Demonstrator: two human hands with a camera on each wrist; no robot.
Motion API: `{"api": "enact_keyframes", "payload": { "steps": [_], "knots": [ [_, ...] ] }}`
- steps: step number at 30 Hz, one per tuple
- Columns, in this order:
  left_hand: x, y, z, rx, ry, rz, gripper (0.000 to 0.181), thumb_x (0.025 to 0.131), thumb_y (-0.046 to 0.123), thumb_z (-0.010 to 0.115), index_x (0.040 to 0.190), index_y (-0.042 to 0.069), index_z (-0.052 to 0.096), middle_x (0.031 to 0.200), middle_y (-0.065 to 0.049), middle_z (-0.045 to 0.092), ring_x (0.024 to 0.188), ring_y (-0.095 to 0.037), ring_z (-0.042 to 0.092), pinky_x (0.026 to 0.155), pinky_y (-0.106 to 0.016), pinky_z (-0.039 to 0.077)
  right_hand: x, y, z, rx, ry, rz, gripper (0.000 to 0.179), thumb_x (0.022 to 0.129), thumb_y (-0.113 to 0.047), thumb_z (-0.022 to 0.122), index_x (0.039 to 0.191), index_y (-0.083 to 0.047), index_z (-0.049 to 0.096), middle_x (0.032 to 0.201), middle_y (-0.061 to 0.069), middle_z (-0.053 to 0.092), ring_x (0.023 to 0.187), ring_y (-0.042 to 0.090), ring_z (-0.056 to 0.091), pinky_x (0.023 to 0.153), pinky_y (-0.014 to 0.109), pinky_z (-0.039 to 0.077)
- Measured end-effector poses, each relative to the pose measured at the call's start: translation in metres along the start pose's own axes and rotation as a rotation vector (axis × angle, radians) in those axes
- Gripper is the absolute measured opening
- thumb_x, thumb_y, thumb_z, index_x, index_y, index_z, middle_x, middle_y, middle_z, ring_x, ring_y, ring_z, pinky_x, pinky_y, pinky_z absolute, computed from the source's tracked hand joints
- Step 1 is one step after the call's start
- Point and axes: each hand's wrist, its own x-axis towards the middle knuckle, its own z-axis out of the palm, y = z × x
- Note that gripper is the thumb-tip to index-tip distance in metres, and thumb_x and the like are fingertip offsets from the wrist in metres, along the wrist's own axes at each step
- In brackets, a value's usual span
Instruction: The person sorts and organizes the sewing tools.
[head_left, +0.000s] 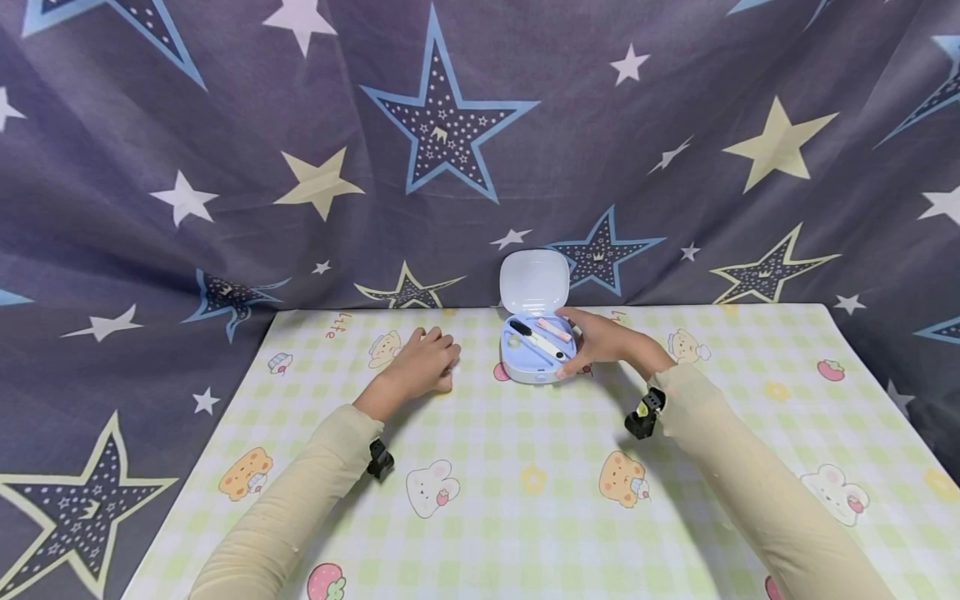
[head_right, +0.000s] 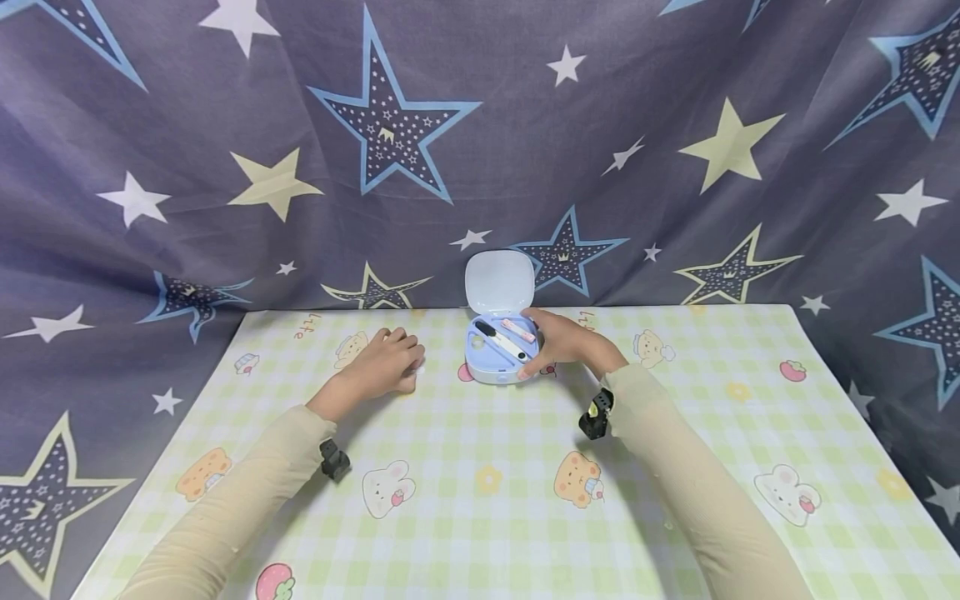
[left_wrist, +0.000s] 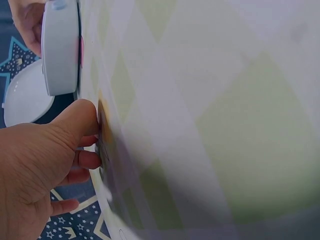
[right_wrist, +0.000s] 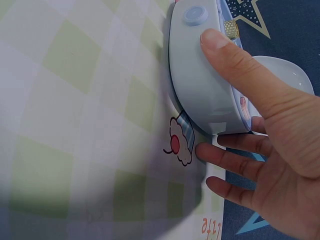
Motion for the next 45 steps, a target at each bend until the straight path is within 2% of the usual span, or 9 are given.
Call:
{"api": "enact_keyframes", "payload": {
  "steps": [6,11,18,25,31,35,45],
  "knots": [
    [0.001,0.0,0.0,-0.001,-0.01,0.003,0.025,0.077,0.011,0.067,0.073,0.017,0.043,0.077,0.0,0.043,0.082,-0.023,0.038,0.083,-0.047,0.038,0.0,0.0,-0.001,-0.016,0.007,0.004,0.109,0.07,-0.021,0.094,0.153,0.007,0.029,0.142,0.03,0.051,0.118,0.035,0.057,0.105,0.052,0.046],
    [0.003,0.0,0.002,0.018,-0.015,0.014,0.023,0.078,0.011,0.067,0.072,0.016,0.045,0.078,-0.001,0.046,0.083,-0.024,0.041,0.088,-0.049,0.042,0.0,-0.001,0.0,-0.011,0.009,-0.004,0.107,0.07,-0.021,0.094,0.152,0.007,0.031,0.144,0.03,0.05,0.122,0.036,0.055,0.108,0.053,0.044],
    [0.001,-0.001,0.003,0.029,0.016,0.032,0.022,0.079,0.011,0.066,0.072,0.016,0.046,0.076,-0.001,0.045,0.081,-0.024,0.041,0.088,-0.049,0.042,-0.001,-0.002,0.0,-0.002,0.006,-0.014,0.107,0.07,-0.019,0.093,0.152,0.008,0.031,0.144,0.03,0.049,0.122,0.037,0.055,0.108,0.054,0.044],
    [0.004,0.004,-0.003,0.026,0.096,0.04,0.017,0.075,0.008,0.064,0.072,0.014,0.049,0.075,-0.002,0.049,0.081,-0.025,0.045,0.089,-0.049,0.045,0.002,0.0,0.0,0.0,-0.008,0.005,0.108,0.071,-0.021,0.093,0.153,0.007,0.029,0.15,0.03,0.045,0.121,0.034,0.054,0.107,0.052,0.044],
    [0.015,0.009,-0.016,0.103,0.16,0.095,0.018,0.079,0.013,0.07,0.074,0.012,0.053,0.078,-0.004,0.055,0.084,-0.026,0.05,0.089,-0.047,0.047,-0.001,0.0,-0.002,-0.01,-0.001,-0.01,0.114,0.07,-0.027,0.094,0.155,0.008,0.027,0.154,0.032,0.04,0.129,0.037,0.05,0.111,0.054,0.041],
    [0.026,0.015,-0.026,0.139,0.16,0.14,0.017,0.083,0.015,0.07,0.077,0.011,0.054,0.082,-0.004,0.055,0.087,-0.027,0.053,0.091,-0.047,0.048,-0.003,-0.002,-0.003,-0.02,0.005,-0.026,0.115,0.069,-0.03,0.094,0.154,0.009,0.028,0.154,0.033,0.04,0.135,0.041,0.047,0.113,0.055,0.039],
    [0.054,0.038,-0.045,0.188,0.196,0.214,0.012,0.078,0.017,0.069,0.08,0.01,0.058,0.085,-0.003,0.059,0.086,-0.025,0.052,0.085,-0.041,0.046,0.002,0.0,-0.001,-0.019,-0.012,0.017,0.112,0.072,-0.023,0.093,0.155,0.008,0.025,0.155,0.031,0.039,0.139,0.041,0.045,0.115,0.056,0.037]
  ]
}}
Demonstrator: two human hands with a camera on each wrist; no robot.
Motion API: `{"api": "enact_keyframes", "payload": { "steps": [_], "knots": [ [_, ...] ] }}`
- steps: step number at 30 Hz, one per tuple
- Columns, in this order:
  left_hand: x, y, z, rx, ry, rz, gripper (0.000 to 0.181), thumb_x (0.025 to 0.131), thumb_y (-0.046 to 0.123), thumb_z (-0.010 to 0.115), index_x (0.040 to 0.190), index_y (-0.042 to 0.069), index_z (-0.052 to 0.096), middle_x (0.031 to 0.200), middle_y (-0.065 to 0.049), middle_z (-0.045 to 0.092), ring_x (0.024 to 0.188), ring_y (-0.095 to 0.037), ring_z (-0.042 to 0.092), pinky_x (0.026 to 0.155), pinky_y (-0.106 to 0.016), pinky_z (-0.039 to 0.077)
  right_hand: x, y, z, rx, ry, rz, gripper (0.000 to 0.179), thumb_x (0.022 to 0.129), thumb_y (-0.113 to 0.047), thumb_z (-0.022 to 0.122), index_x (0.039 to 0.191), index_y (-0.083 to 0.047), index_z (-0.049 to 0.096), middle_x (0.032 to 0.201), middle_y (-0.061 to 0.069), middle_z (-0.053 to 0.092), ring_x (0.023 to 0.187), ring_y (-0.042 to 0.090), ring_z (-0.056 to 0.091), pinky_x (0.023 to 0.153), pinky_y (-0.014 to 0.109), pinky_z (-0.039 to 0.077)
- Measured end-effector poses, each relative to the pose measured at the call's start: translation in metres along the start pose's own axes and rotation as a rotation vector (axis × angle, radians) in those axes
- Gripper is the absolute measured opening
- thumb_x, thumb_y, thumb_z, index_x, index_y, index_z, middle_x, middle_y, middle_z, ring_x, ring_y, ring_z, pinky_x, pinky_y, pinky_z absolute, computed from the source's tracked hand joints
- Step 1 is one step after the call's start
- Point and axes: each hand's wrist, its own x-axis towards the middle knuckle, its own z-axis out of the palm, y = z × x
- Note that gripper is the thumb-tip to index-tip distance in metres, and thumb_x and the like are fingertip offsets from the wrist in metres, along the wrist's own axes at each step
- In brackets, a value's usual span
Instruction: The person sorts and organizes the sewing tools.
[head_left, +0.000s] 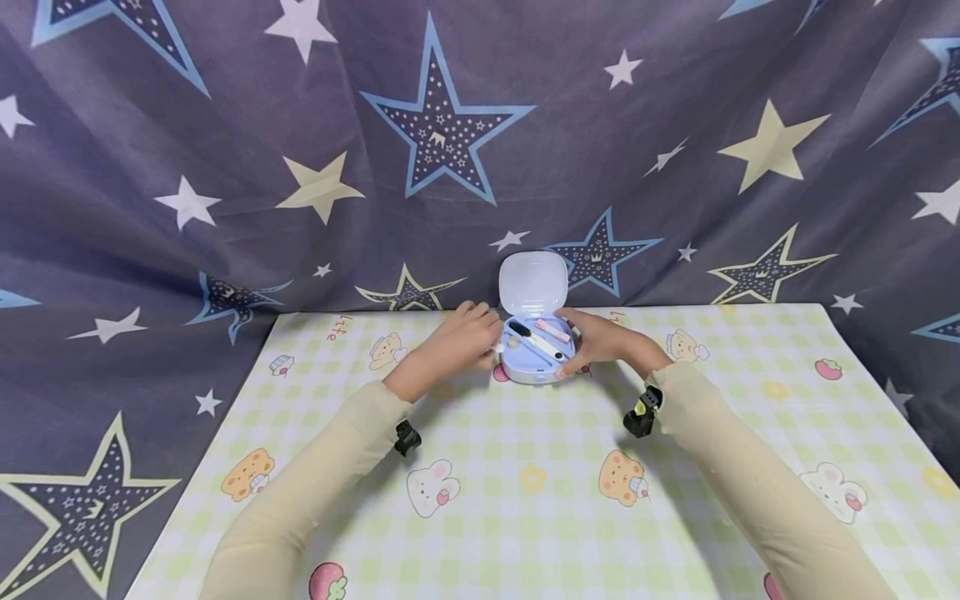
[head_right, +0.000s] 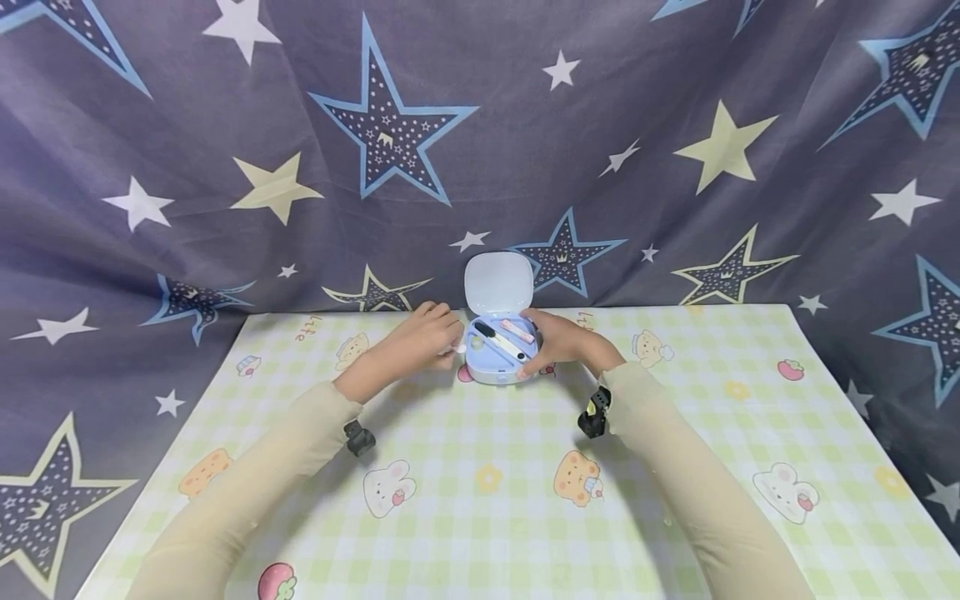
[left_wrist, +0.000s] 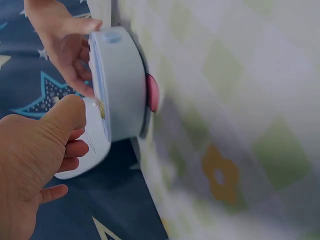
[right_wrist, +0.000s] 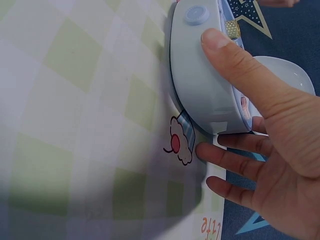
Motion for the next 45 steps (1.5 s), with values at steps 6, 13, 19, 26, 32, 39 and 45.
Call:
{"api": "enact_keyframes", "payload": {
  "steps": [6,13,19,26,32,39,45],
  "knots": [
    [0.02,0.01,-0.004,0.025,-0.072,0.026,0.01,0.083,0.017,0.069,0.087,0.011,0.063,0.09,-0.004,0.063,0.091,-0.025,0.055,0.086,-0.04,0.046,-0.001,0.0,-0.001,0.01,-0.011,0.007,0.11,0.073,-0.022,0.092,0.155,0.007,0.026,0.154,0.029,0.041,0.134,0.038,0.048,0.113,0.055,0.04],
    [0.039,0.024,-0.002,0.075,-0.103,0.078,0.025,0.085,0.024,0.071,0.105,0.008,0.069,0.102,-0.003,0.069,0.096,-0.023,0.057,0.089,-0.039,0.048,0.001,0.001,-0.001,0.014,-0.008,-0.025,0.105,0.072,-0.023,0.093,0.152,0.007,0.031,0.145,0.027,0.05,0.128,0.037,0.053,0.11,0.054,0.042],
    [0.047,0.033,0.005,0.09,-0.144,0.112,0.029,0.088,0.028,0.069,0.11,0.008,0.068,0.108,-0.003,0.069,0.102,-0.023,0.059,0.091,-0.039,0.05,0.001,0.0,-0.001,0.008,-0.016,-0.018,0.107,0.073,-0.025,0.092,0.153,0.008,0.029,0.147,0.028,0.048,0.131,0.039,0.051,0.112,0.055,0.041],
    [0.05,0.038,0.007,0.099,-0.165,0.107,0.032,0.089,0.029,0.071,0.113,0.008,0.068,0.111,-0.004,0.069,0.106,-0.023,0.059,0.092,-0.039,0.05,0.002,-0.001,-0.002,0.015,-0.032,0.001,0.111,0.074,-0.027,0.092,0.156,0.007,0.025,0.154,0.028,0.041,0.139,0.04,0.046,0.116,0.055,0.037],
    [0.053,0.039,0.009,0.103,-0.179,0.1,0.034,0.089,0.031,0.073,0.115,0.009,0.068,0.113,-0.003,0.068,0.108,-0.023,0.058,0.093,-0.039,0.05,0.002,-0.001,-0.003,0.015,-0.031,0.003,0.111,0.074,-0.027,0.092,0.156,0.007,0.024,0.156,0.029,0.039,0.14,0.041,0.044,0.116,0.056,0.037],
    [0.055,0.04,0.008,0.079,-0.231,0.084,0.037,0.091,0.032,0.072,0.12,0.008,0.067,0.118,-0.004,0.067,0.112,-0.023,0.057,0.095,-0.04,0.049,0.001,-0.001,-0.002,0.014,-0.03,0.018,0.112,0.074,-0.027,0.092,0.156,0.007,0.023,0.156,0.03,0.038,0.141,0.042,0.044,0.116,0.056,0.038],
    [0.054,0.039,0.007,0.057,-0.257,0.078,0.034,0.092,0.031,0.072,0.119,0.01,0.068,0.117,-0.003,0.066,0.111,-0.023,0.055,0.091,-0.039,0.049,0.0,-0.001,-0.002,0.009,-0.03,0.024,0.11,0.074,-0.027,0.092,0.156,0.004,0.026,0.15,0.028,0.046,0.133,0.039,0.051,0.111,0.053,0.043]
  ]
}}
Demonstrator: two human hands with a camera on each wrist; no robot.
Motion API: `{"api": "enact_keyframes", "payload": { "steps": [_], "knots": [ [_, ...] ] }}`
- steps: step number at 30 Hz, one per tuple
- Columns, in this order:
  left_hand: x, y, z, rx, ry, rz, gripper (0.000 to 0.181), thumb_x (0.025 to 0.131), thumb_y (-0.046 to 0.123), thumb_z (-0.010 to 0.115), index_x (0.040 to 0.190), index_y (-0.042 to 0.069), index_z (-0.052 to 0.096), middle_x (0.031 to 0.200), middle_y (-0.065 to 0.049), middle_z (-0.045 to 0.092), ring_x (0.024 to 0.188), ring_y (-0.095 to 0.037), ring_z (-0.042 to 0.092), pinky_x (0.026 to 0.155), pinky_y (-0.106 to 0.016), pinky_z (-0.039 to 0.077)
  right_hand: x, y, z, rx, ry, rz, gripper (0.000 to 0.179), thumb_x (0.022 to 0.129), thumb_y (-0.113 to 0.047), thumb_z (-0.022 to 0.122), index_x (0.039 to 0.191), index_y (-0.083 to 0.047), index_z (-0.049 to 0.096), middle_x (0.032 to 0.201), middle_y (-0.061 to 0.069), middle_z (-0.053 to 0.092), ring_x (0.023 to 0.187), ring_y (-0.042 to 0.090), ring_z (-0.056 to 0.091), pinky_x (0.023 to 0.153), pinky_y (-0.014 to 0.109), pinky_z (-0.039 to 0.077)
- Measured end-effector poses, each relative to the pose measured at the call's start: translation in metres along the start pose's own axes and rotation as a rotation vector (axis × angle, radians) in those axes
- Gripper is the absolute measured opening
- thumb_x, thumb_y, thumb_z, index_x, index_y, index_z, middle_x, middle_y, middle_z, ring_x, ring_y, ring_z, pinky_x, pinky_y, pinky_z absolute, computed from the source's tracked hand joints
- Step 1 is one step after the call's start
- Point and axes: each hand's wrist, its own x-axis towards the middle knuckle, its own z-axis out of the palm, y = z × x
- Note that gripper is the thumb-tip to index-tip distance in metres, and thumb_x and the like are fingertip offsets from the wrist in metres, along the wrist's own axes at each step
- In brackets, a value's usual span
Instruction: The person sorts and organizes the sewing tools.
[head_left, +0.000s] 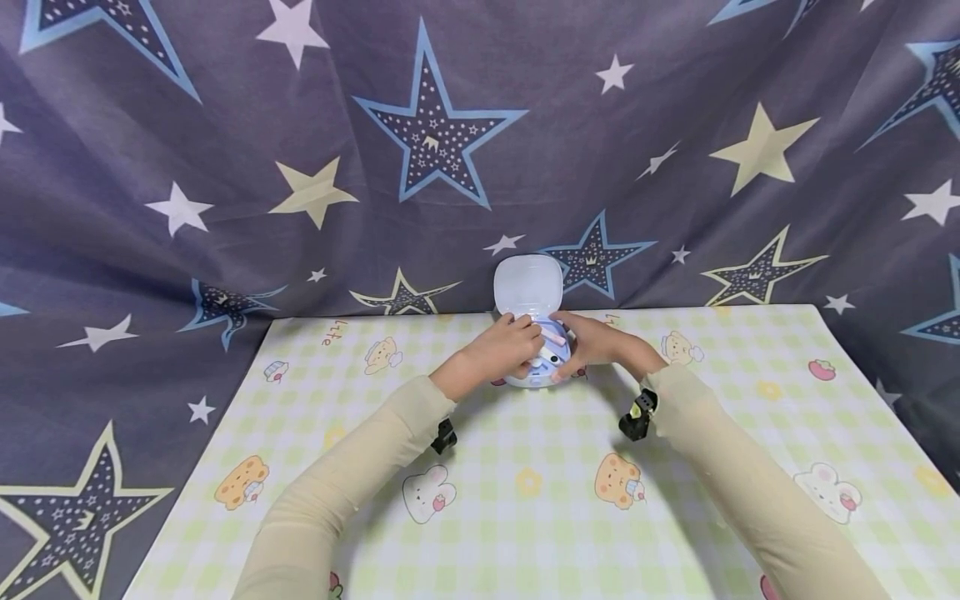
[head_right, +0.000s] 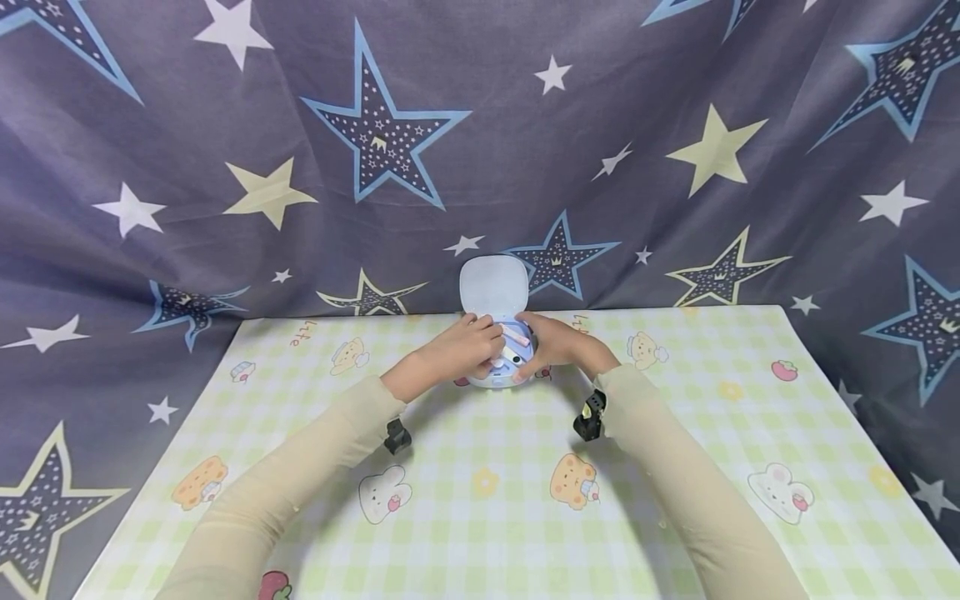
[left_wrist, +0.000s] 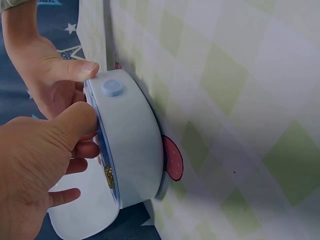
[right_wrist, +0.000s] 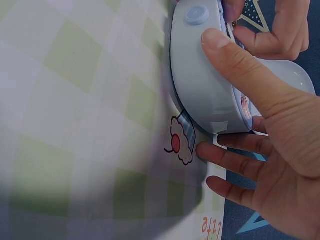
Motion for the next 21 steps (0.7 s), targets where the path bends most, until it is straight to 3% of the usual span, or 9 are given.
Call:
{"api": "enact_keyframes", "payload": {
  "steps": [6,13,21],
  "knots": [
    [-0.0017,-0.0029,0.0027,-0.072,0.018,0.005,0.019,0.09,0.023,0.072,0.105,0.013,0.072,0.111,-0.002,0.066,0.106,-0.024,0.056,0.087,-0.039,0.049,-0.0024,-0.0034,-0.0003,-0.001,0.014,-0.03,0.105,0.074,-0.025,0.092,0.153,0.005,0.03,0.14,0.028,0.053,0.123,0.037,0.057,0.105,0.052,0.046],
    [0.0003,-0.0045,0.0045,-0.106,0.014,-0.003,0.016,0.087,0.022,0.073,0.101,0.014,0.071,0.109,-0.001,0.065,0.105,-0.023,0.054,0.087,-0.037,0.047,-0.0046,-0.0048,-0.0001,-0.008,0.029,-0.048,0.105,0.073,-0.023,0.092,0.152,0.008,0.03,0.14,0.029,0.053,0.125,0.039,0.055,0.108,0.054,0.044],
    [0.0012,-0.0041,0.0015,-0.108,-0.027,-0.028,0.027,0.088,0.028,0.075,0.111,0.014,0.07,0.115,-0.002,0.066,0.109,-0.023,0.054,0.092,-0.039,0.047,-0.004,-0.0032,-0.0002,0.007,0.017,-0.039,0.104,0.074,-0.023,0.092,0.153,0.006,0.03,0.14,0.027,0.054,0.121,0.037,0.058,0.104,0.052,0.047]
  ]
}}
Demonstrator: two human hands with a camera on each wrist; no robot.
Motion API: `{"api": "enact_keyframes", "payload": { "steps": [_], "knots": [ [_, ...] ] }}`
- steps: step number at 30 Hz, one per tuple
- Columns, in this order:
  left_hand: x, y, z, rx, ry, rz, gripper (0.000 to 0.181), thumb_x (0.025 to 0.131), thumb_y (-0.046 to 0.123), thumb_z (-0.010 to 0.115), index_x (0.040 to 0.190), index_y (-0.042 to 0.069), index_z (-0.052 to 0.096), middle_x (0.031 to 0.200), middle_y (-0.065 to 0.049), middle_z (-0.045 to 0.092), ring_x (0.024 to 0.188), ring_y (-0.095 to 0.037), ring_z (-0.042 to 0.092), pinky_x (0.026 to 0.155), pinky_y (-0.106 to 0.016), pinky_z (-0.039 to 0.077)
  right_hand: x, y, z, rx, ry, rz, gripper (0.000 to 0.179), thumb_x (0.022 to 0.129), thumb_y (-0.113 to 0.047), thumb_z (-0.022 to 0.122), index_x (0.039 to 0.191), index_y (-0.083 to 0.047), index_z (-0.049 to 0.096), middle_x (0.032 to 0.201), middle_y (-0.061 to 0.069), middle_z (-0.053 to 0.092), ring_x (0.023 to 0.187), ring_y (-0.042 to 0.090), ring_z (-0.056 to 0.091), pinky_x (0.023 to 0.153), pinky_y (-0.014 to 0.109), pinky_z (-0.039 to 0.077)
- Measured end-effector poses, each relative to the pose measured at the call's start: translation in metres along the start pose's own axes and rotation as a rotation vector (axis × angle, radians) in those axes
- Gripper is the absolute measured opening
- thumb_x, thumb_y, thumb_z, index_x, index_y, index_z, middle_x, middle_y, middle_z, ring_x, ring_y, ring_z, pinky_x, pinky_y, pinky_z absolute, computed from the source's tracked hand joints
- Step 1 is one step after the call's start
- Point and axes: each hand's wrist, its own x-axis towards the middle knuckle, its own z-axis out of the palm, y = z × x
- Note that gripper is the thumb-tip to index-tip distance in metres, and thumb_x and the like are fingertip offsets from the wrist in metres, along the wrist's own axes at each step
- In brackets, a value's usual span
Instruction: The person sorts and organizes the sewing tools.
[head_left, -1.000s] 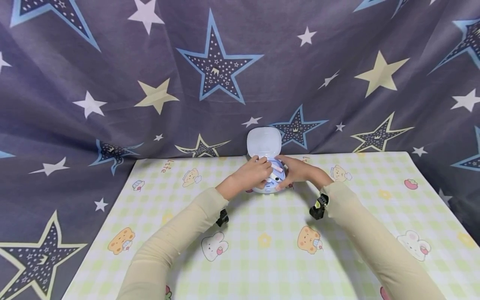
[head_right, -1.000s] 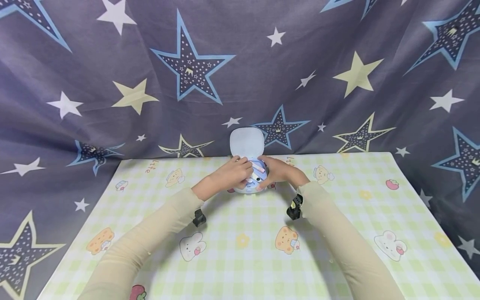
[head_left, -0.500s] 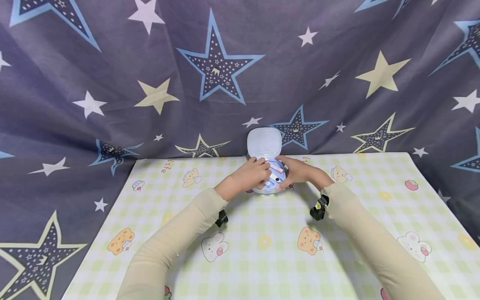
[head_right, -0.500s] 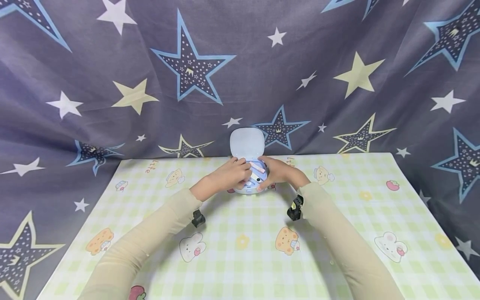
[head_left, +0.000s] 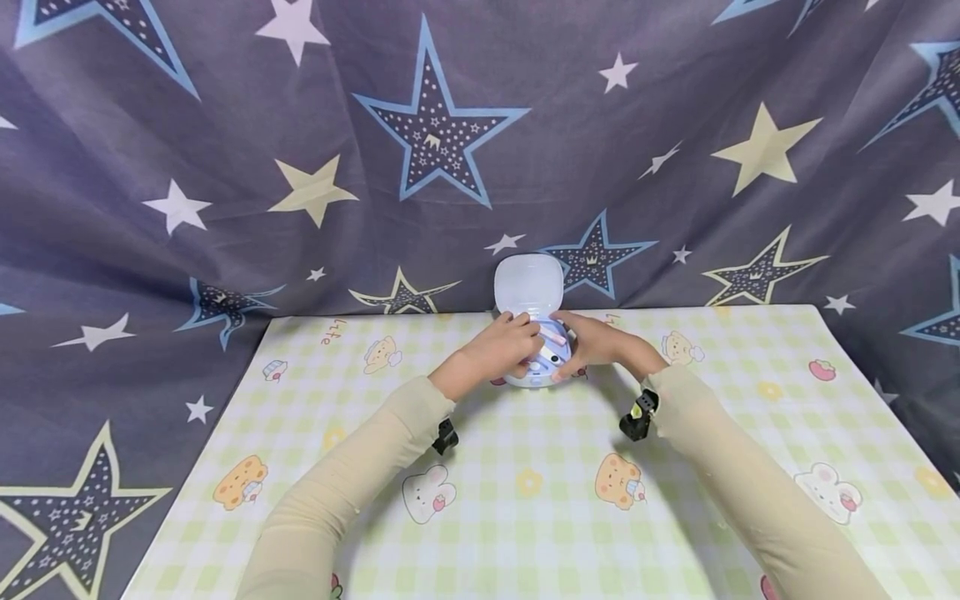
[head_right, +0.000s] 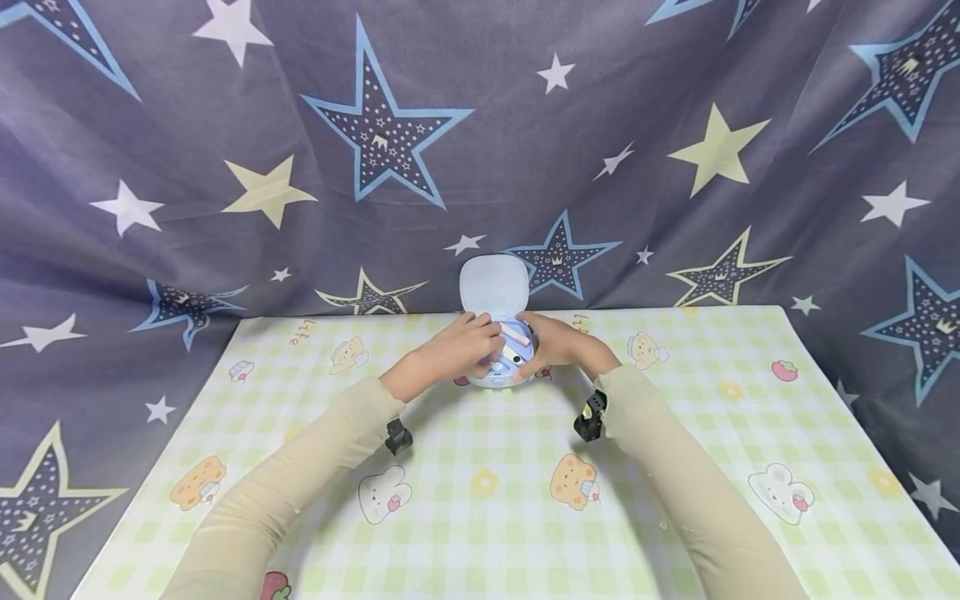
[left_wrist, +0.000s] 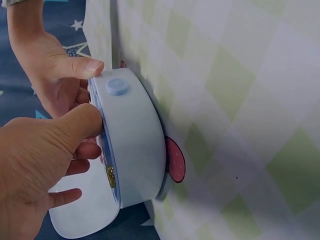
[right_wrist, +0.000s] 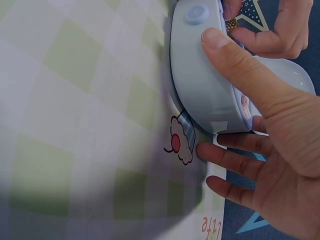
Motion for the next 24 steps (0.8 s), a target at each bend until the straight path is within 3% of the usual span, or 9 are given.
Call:
{"api": "enact_keyframes", "payload": {
  "steps": [5,14,20,24],
  "knots": [
    [-0.002,0.0,0.0,0.034,0.036,0.003,0.039,0.087,0.032,0.077,0.12,0.012,0.068,0.117,-0.003,0.067,0.109,-0.023,0.056,0.09,-0.039,0.049,0.0,0.0,0.0,0.044,-0.009,-0.004,0.102,0.075,-0.021,0.091,0.153,0.004,0.03,0.138,0.025,0.054,0.116,0.035,0.06,0.098,0.048,0.052],
    [-0.005,0.003,0.001,0.036,0.084,-0.013,0.038,0.085,0.033,0.078,0.114,0.011,0.068,0.112,-0.004,0.068,0.104,-0.024,0.058,0.087,-0.039,0.05,-0.001,0.001,0.003,0.078,-0.01,-0.007,0.101,0.075,-0.017,0.091,0.153,0.004,0.031,0.136,0.025,0.053,0.114,0.034,0.06,0.094,0.045,0.054],
    [-0.009,0.001,0.004,-0.002,0.143,-0.059,0.032,0.084,0.033,0.078,0.108,0.014,0.066,0.112,-0.003,0.067,0.104,-0.024,0.058,0.09,-0.04,0.048,-0.001,-0.001,0.003,0.067,-0.013,0.006,0.102,0.076,-0.016,0.089,0.155,0.003,0.028,0.141,0.027,0.05,0.119,0.036,0.058,0.099,0.048,0.052],
    [-0.011,-0.002,0.008,-0.05,0.185,-0.092,0.033,0.086,0.034,0.075,0.112,0.015,0.066,0.112,-0.004,0.067,0.106,-0.024,0.058,0.093,-0.041,0.047,-0.002,-0.004,0.004,0.084,-0.039,0.027,0.107,0.079,-0.017,0.088,0.158,0.004,0.02,0.153,0.028,0.041,0.132,0.039,0.05,0.11,0.052,0.044]
  ]
}}
